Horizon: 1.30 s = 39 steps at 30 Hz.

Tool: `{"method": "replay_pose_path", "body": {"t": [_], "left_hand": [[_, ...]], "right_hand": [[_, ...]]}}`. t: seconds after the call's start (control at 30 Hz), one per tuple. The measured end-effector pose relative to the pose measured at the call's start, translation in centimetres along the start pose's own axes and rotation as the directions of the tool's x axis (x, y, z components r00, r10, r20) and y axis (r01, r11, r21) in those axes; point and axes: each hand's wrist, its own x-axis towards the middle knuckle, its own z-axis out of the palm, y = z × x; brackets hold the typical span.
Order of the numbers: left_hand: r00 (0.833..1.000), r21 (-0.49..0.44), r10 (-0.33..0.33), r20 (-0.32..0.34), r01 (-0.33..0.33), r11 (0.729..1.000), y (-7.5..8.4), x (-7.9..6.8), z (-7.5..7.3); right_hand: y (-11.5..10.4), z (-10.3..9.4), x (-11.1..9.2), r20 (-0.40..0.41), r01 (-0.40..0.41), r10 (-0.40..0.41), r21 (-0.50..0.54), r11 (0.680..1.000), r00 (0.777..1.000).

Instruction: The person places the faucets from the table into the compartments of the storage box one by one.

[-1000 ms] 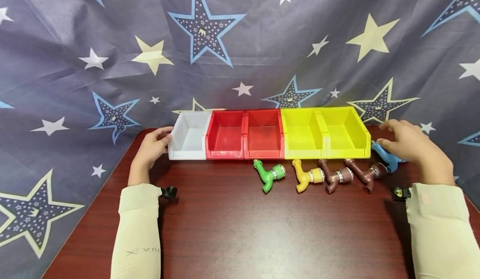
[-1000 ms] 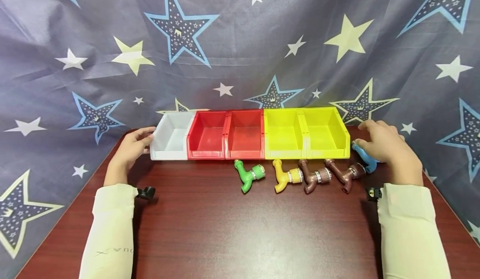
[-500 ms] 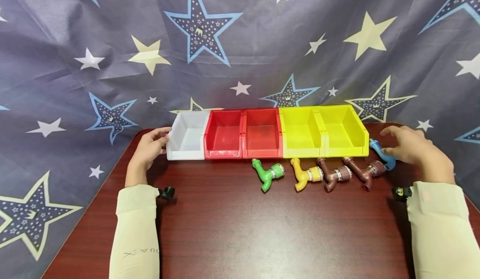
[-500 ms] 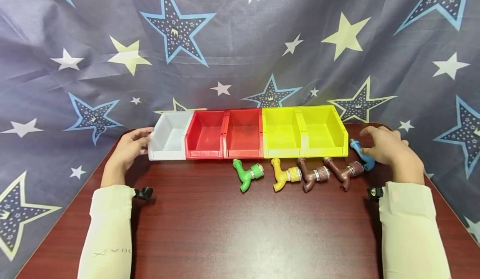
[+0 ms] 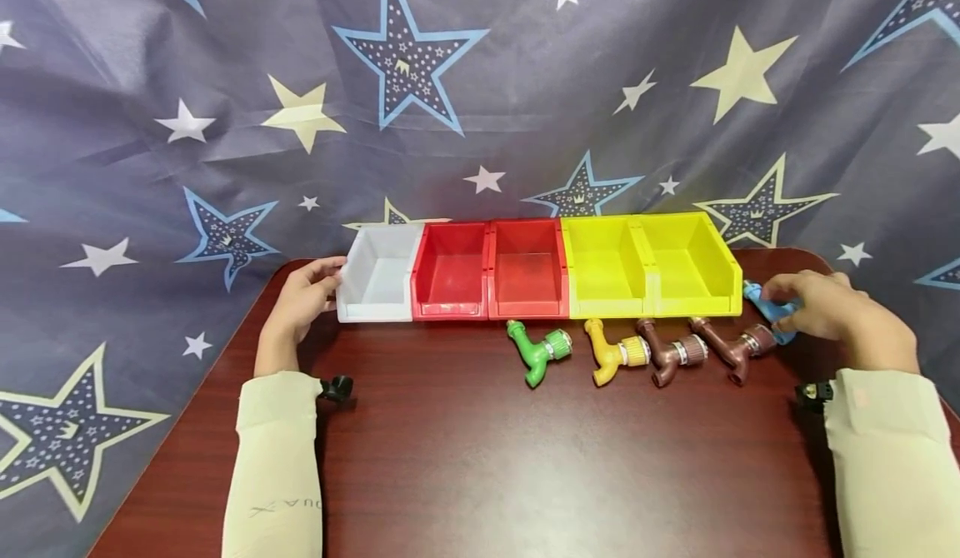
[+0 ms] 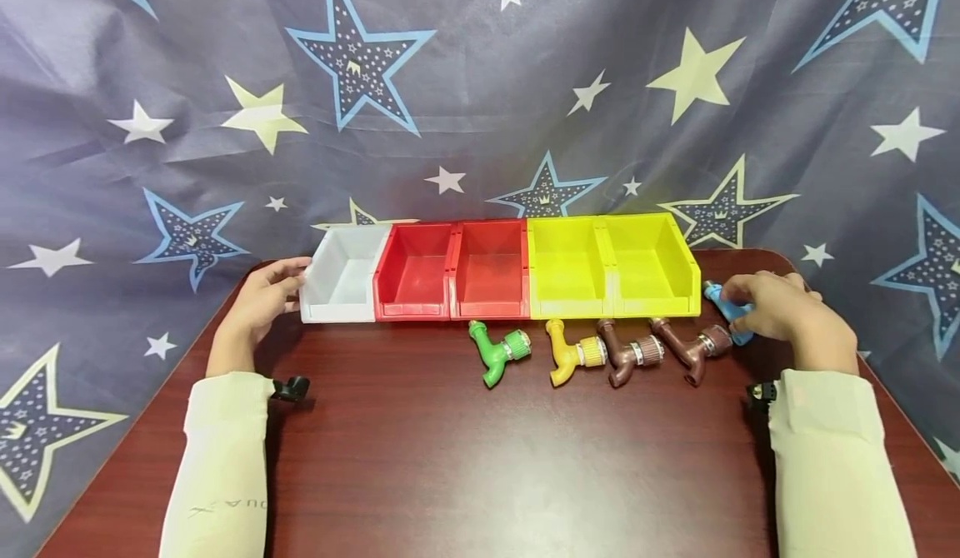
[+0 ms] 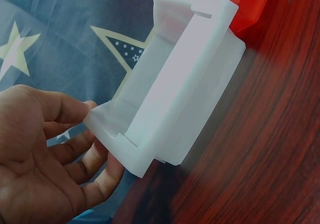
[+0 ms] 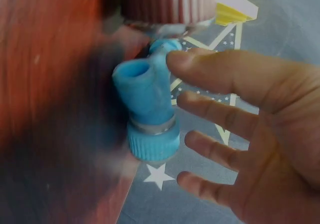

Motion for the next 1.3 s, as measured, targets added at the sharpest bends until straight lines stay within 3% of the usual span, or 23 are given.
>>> {"method": "replay_pose_path", "body": {"t": [0.13,0.4,0.63,0.77,1.07,1.3], "left_hand": [[1.000,0.002,-0.004,0.004,0.004,1.000,0.0,-0.1,0.3],[0.999,-0.008,-0.035,0.015,0.035,0.999,1.9,-0.8,0.4],[1.000,0.001,-0.027,0.004,0.027,1.000,0.5,-0.2,0.1],[1.000,-0.007,-0.028,0.005,0.028,1.000,0.6,-0.2,0.1],[0.999,-0.008,-0.043,0.024,0.043,0.999,3.6,-2.4,0.5],[0.999,-0.014,-0.041,0.020,0.042,0.999,3.1,-1.9,0.4]], "right_hand": [[0.4,0.5,-0.4,0.004,0.021,-0.021,-0.036,0.999,1.000],[0.5,0.9,-0.4,0.005,0.104,-0.104,-0.125,0.987,0.995],[0.8,1.4,-0.2,0.027,0.183,-0.182,-0.165,0.969,0.983],[1.2,1.6,0.0,0.023,0.226,-0.225,-0.179,0.958,0.974],[1.4,1.9,0.0,-0.007,0.204,-0.209,-0.193,0.960,0.978],[0.9,1.0,0.0,-0.034,0.159,-0.167,-0.179,0.971,0.985]]}}
